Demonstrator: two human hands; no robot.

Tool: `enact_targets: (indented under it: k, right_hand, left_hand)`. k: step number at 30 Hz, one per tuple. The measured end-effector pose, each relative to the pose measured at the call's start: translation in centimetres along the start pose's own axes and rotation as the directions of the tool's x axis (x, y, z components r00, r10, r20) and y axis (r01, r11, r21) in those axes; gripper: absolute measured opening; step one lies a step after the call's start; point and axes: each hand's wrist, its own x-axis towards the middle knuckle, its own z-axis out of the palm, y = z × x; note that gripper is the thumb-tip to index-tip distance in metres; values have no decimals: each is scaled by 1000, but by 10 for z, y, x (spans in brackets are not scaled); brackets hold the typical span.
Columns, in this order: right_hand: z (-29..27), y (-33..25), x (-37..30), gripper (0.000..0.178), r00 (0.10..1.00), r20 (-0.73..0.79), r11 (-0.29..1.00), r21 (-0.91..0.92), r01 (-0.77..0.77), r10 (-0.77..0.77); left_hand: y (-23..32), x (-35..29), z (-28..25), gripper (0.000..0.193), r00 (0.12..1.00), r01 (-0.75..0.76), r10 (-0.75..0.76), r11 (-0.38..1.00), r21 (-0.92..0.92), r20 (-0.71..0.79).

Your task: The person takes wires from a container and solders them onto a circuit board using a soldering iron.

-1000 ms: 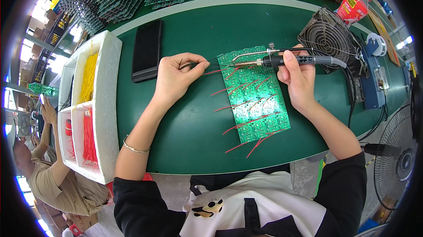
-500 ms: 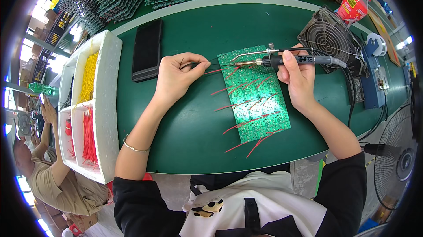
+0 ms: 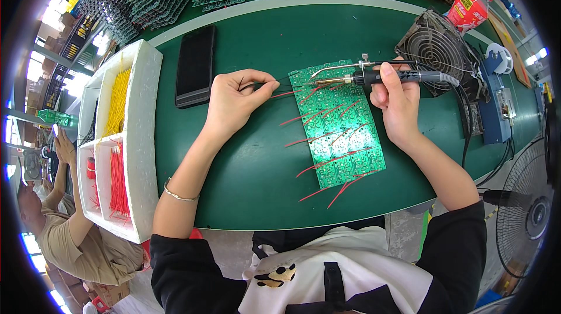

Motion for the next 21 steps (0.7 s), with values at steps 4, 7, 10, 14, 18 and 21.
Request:
enact_targets:
  k: [4,7,10,14,18,21]
  right_hand:
    - [-1,0,1,18,999,-36,999,-51,-1,-1]
    - [-2,-2,2,17,996,-83,999,-20,-35,33]
    - [0,-2,2,16,996,-79,999,-3,-39,39]
    - [-2,-3,1,17,997,-75,1000,-8,-13,13]
    - [-5,-3,-1,18,996,-87,1000,-25,-6,4]
    - [-5,-5,-7,18,998,-52,999,-45,19,-22]
  left_hand:
    - [-2,1,1,7,1000,-2,2,1000,-6,4]
    - [5,0,-2,9,998,45,-45,999,20,45]
    - [1,0,-8,12,999,-8,8,1000,11,35]
    - [17,-6,-37,17,981,-110,137,977,185,-141]
    - [45,-23,-39,22,936,-218,330,814,539,-120]
    - [52,-34,-22,23,960,-279,233,803,527,153]
